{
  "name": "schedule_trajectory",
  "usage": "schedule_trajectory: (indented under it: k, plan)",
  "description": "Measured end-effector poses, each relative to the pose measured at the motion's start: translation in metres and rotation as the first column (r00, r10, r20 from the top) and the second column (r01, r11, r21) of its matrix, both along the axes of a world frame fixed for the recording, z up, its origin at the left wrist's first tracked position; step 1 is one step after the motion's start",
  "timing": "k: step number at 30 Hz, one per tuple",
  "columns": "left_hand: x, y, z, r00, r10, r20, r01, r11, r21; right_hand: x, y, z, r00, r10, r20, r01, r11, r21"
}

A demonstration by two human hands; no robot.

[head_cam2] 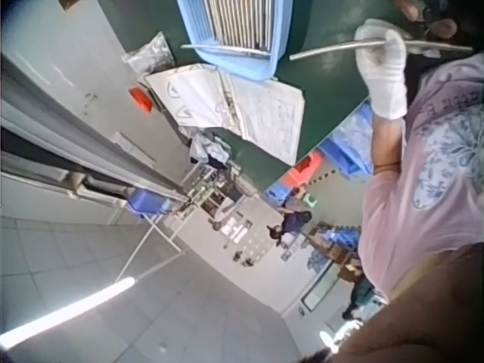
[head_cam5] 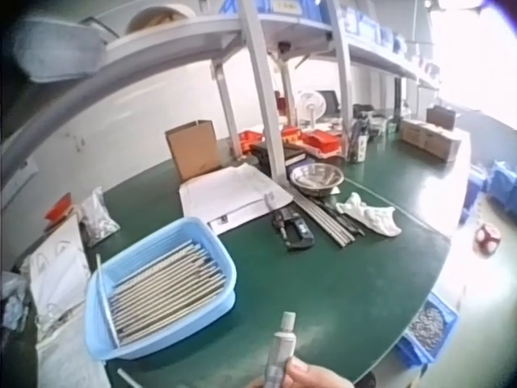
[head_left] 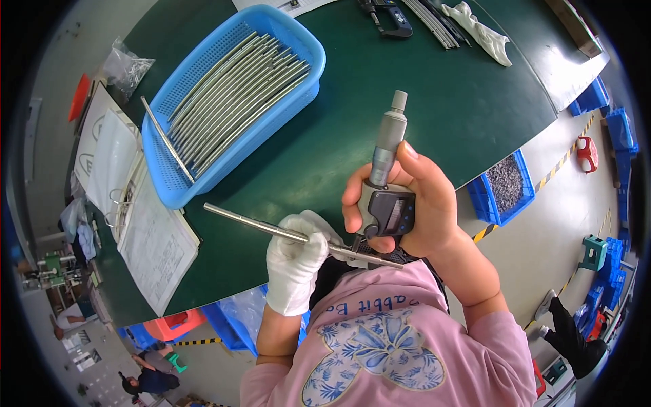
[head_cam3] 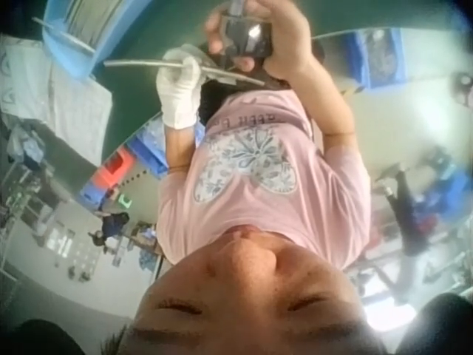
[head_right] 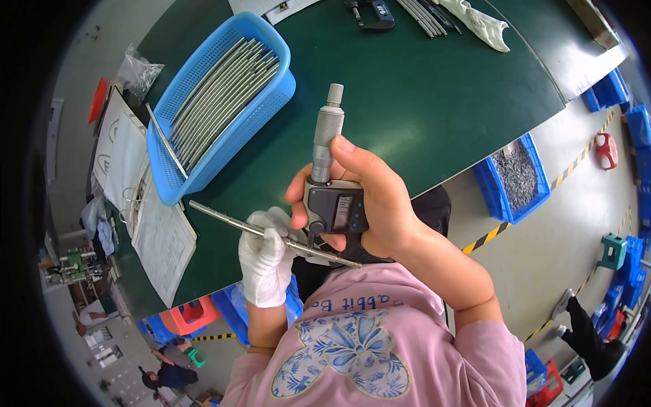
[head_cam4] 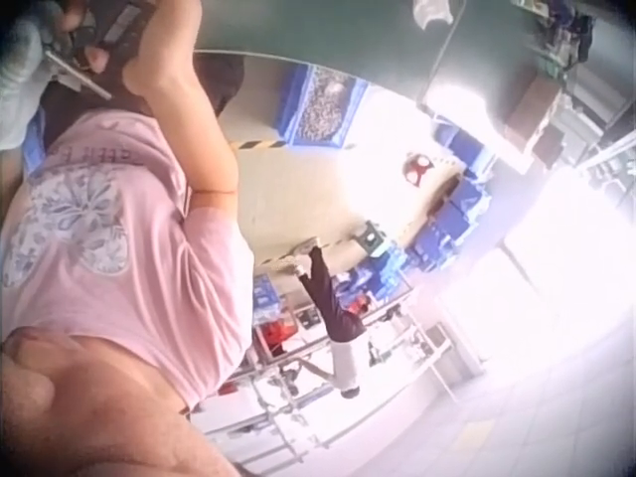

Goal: Using a digital micrometer to measure the diameter of metal rods and comparing them against a specification sheet in a manufacturing environment.

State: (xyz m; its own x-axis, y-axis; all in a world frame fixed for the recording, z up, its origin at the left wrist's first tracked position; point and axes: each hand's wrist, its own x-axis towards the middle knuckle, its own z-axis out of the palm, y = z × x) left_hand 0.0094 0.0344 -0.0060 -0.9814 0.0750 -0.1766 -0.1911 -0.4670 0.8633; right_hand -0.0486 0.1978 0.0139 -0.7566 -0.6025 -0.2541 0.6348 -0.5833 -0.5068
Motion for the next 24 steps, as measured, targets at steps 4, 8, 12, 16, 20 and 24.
schedule_trajectory:
  k: [4,8,12,16,20,24]
  plan:
    - [0.0006,0.0010,0.0002,1.000,0.025,0.017,-0.025,1.000,-0.002,-0.0002,-0.0007,-0.0006,1.000,-0.006,-0.022,0.007,0.998,0.067]
    - [0.0003,0.0033,0.0006,0.999,0.036,-0.004,-0.036,0.999,-0.034,-0.0004,-0.0014,-0.0038,0.997,-0.025,-0.066,0.030,0.996,0.082]
    - [0.0001,0.0029,-0.0013,0.999,0.041,-0.008,-0.041,0.999,-0.011,0.0002,-0.0023,-0.0015,0.999,-0.016,-0.038,0.020,0.995,0.097]
    - [0.0003,0.0025,-0.0018,0.999,0.051,-0.008,-0.051,0.999,0.005,0.0011,-0.0031,0.0009,0.999,-0.029,-0.028,0.031,0.997,0.077]
    - [0.0000,0.0018,0.0004,0.999,0.033,-0.016,-0.033,0.999,0.008,0.0011,-0.0027,-0.0006,1.000,-0.010,-0.006,0.010,0.999,0.050]
    - [-0.0012,-0.0005,0.0014,0.999,0.039,-0.005,-0.039,0.999,0.019,0.0011,-0.0011,-0.0012,0.999,0.009,0.031,-0.010,1.000,0.004]
